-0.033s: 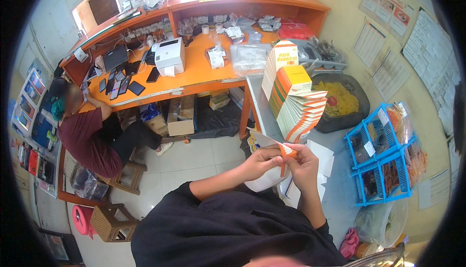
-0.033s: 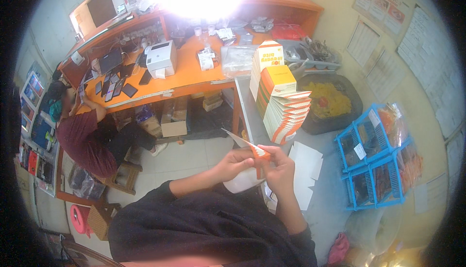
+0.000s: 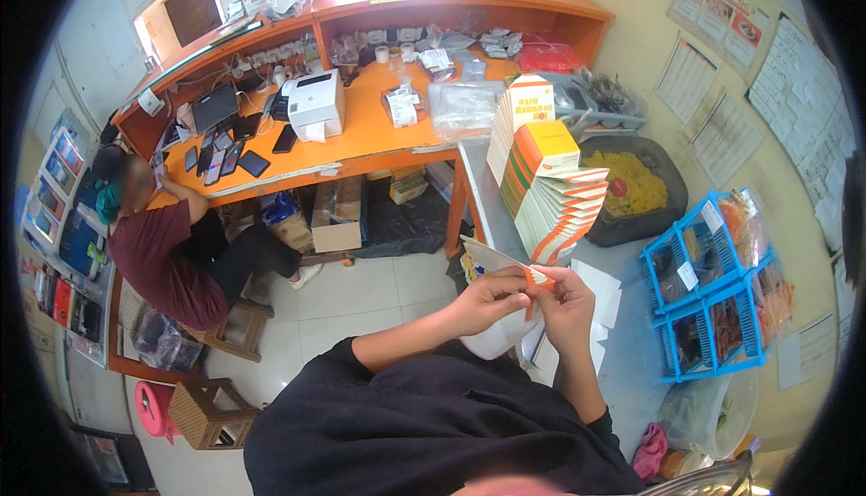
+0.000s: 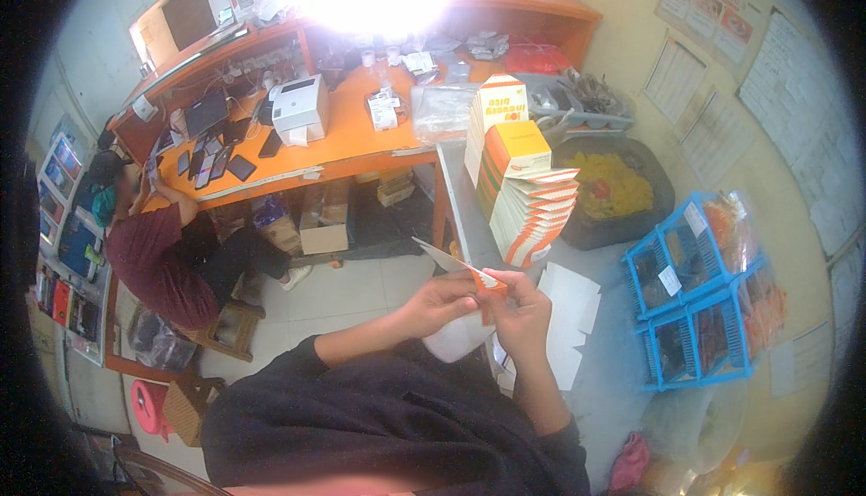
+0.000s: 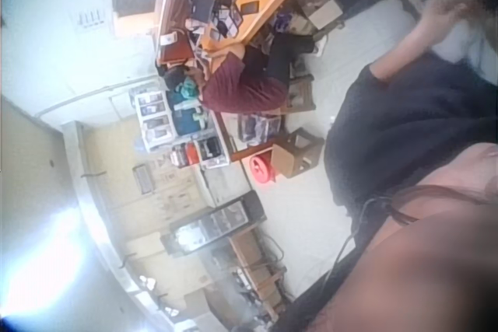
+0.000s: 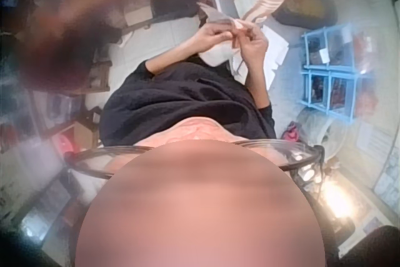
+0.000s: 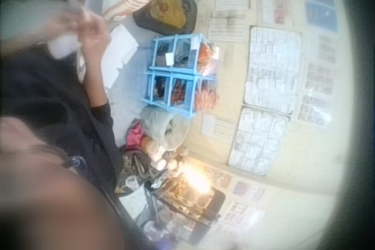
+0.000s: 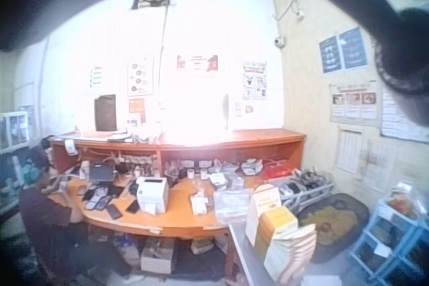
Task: The person assembles flat-packed takeaway food boxes by folding and taping them into shape. They handle multiple boxes one at a time, folding the sides and securing them with tape before stacking the finished boxes on the counter.
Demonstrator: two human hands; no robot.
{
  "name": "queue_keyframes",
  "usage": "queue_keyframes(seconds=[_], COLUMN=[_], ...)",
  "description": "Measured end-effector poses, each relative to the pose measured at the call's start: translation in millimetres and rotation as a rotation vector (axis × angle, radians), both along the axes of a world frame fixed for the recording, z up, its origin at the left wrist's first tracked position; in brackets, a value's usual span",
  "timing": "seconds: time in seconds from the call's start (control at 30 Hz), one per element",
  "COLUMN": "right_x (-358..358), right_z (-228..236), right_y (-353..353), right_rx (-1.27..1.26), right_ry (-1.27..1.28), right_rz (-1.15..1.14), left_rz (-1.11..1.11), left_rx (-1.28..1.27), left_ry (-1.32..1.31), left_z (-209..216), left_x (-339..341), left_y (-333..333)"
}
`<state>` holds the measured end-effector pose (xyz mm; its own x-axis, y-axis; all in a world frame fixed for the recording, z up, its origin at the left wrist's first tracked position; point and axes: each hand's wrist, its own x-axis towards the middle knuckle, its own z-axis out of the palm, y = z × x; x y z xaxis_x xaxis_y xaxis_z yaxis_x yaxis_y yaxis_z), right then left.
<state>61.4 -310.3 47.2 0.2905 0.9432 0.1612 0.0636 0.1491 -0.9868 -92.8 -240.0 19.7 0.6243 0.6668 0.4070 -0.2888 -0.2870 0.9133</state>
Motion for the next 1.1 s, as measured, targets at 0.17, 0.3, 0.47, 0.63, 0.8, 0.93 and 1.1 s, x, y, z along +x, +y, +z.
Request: queue_keyframes(seconds=[0.17, 0.3, 0.47, 0.63, 0.8, 0.93, 1.1], right_x=[19, 28, 16, -1, -16, -25, -18], right_z=[-3, -5, -13, -23, -23, -21, -19], right_y=[3, 8, 13, 10, 4, 3, 1], right_rx=[0.148, 0.133, -0.155, 0.036, 0.168, 0.275, 0.133], right_ry=[0.004, -0.159, 0.075, 0.116, -0.443, -0.531, -0.412], right_rz=[-0.266, -0.382, -0.081, -0.085, -0.274, -0.254, -0.197], left_rz=[0.823, 0.433, 0.387, 0.356, 0.291, 0.191, 0.212], left_rx=[0.233, -0.212, 0.095, 0.264, -0.202, -0.254, -0.264], left_ry=[0.024, 0.069, 0.189, 0.018, -0.295, -0.332, -0.278], left_z=[11, 11, -2, -13, -19, -21, -19], left_x=[-5, -15, -9, 0, 3, 11, 9], left_y=[17, 22, 15, 12, 15, 9, 5])
